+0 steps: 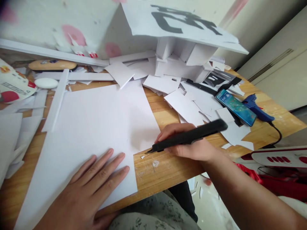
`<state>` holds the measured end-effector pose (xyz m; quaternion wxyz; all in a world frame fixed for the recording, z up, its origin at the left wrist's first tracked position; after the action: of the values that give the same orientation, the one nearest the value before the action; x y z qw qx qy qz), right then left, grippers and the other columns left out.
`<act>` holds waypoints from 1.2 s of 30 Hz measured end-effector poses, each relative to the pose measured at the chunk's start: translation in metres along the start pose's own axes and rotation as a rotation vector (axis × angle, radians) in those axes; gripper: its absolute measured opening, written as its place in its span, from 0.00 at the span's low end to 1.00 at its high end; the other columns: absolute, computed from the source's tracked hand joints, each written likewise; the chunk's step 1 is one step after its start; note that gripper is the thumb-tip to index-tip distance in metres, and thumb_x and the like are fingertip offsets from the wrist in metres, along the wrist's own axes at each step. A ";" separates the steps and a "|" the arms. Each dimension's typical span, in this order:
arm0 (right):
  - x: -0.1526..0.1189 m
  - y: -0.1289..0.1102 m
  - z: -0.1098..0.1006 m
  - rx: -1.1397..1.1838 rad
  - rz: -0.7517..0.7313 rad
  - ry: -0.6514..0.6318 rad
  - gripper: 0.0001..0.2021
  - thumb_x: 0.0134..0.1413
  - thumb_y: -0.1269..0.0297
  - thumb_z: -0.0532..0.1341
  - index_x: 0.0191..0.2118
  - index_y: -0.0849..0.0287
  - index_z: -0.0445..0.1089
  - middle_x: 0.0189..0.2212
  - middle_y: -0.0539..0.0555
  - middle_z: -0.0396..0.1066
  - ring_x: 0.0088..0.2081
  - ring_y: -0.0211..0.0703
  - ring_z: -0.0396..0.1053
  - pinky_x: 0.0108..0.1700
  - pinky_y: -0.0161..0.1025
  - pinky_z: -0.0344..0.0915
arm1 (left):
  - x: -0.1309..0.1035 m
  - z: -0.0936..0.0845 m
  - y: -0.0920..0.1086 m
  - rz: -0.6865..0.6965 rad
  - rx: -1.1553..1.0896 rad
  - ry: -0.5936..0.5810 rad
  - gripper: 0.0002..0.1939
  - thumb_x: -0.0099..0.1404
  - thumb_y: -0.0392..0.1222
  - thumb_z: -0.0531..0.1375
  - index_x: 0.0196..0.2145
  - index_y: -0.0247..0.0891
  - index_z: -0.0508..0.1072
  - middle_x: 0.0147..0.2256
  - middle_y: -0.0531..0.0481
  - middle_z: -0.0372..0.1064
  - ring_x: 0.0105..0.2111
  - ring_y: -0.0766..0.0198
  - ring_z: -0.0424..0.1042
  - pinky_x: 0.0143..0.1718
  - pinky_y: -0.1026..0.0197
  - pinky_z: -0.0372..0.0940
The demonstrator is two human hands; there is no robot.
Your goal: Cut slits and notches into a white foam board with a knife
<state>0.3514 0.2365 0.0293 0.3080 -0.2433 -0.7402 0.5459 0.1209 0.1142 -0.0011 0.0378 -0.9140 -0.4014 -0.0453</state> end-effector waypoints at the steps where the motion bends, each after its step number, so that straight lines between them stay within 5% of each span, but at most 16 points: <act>1: -0.004 -0.003 0.002 -0.021 0.003 0.022 0.12 0.52 0.70 0.66 0.44 0.57 0.75 0.40 0.58 0.76 0.41 0.45 0.74 0.44 0.40 0.70 | 0.001 -0.001 0.001 -0.008 -0.002 0.009 0.38 0.57 0.54 0.60 0.63 0.45 0.57 0.66 0.49 0.46 0.66 0.47 0.44 0.63 0.45 0.42; 7: -0.041 -0.007 0.026 0.033 0.007 0.120 0.12 0.51 0.66 0.66 0.43 0.57 0.75 0.40 0.58 0.76 0.41 0.49 0.74 0.43 0.44 0.70 | 0.002 -0.009 0.004 -0.082 -0.076 0.109 0.30 0.60 0.51 0.60 0.59 0.44 0.63 0.64 0.52 0.53 0.64 0.49 0.51 0.61 0.44 0.52; 13: -0.080 0.011 0.039 0.341 -0.057 0.931 0.13 0.42 0.68 0.67 0.38 0.53 0.76 0.32 0.50 0.76 0.35 0.41 0.73 0.39 0.38 0.71 | -0.002 -0.016 0.011 -0.032 -0.085 0.267 0.20 0.66 0.47 0.56 0.53 0.37 0.69 0.58 0.47 0.64 0.60 0.52 0.60 0.59 0.47 0.57; 17: -0.091 0.013 0.059 0.359 -0.109 1.203 0.09 0.38 0.70 0.67 0.31 0.55 0.77 0.32 0.50 0.74 0.38 0.39 0.71 0.39 0.35 0.70 | -0.010 -0.019 0.019 -0.048 -0.059 0.320 0.18 0.68 0.45 0.53 0.52 0.36 0.70 0.56 0.46 0.66 0.57 0.53 0.64 0.56 0.47 0.61; 22: -0.094 0.012 0.071 0.376 -0.085 1.179 0.05 0.45 0.66 0.68 0.32 0.56 0.76 0.34 0.51 0.73 0.33 0.40 0.72 0.28 0.35 0.70 | -0.035 -0.021 0.021 -0.146 -0.121 0.356 0.12 0.69 0.44 0.53 0.46 0.41 0.72 0.53 0.52 0.69 0.55 0.55 0.66 0.58 0.45 0.58; 27: -0.086 -0.007 0.085 0.121 -0.208 1.032 0.05 0.49 0.68 0.67 0.33 0.56 0.72 0.37 0.53 0.72 0.39 0.43 0.71 0.30 0.35 0.71 | -0.056 -0.020 0.015 -0.140 -0.021 0.308 0.15 0.67 0.41 0.56 0.51 0.39 0.69 0.56 0.48 0.65 0.58 0.53 0.62 0.58 0.44 0.60; 31: -0.069 -0.025 0.106 -0.150 -0.252 0.844 0.05 0.53 0.71 0.63 0.36 0.55 0.68 0.37 0.53 0.73 0.37 0.43 0.72 0.31 0.38 0.72 | -0.054 -0.019 0.012 -0.137 -0.025 0.265 0.17 0.68 0.44 0.56 0.53 0.41 0.68 0.59 0.49 0.63 0.61 0.53 0.59 0.58 0.45 0.61; 36: -0.055 -0.039 0.125 -0.444 -0.309 0.756 0.08 0.51 0.73 0.63 0.37 0.54 0.67 0.36 0.52 0.74 0.37 0.42 0.74 0.39 0.40 0.71 | -0.045 -0.016 0.014 -0.125 -0.084 0.279 0.17 0.70 0.47 0.53 0.54 0.42 0.69 0.59 0.51 0.63 0.60 0.55 0.60 0.59 0.48 0.60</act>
<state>0.2976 0.1047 0.0298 0.5741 -0.3723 -0.7026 0.1950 0.0999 0.0697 0.0090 0.0524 -0.8729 -0.4460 -0.1909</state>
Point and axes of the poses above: each hand's wrist, its own x-axis towards the middle knuckle, its own z-axis out of the palm, y = z × x, the point moved 5 cm from there along x, towards the middle knuckle
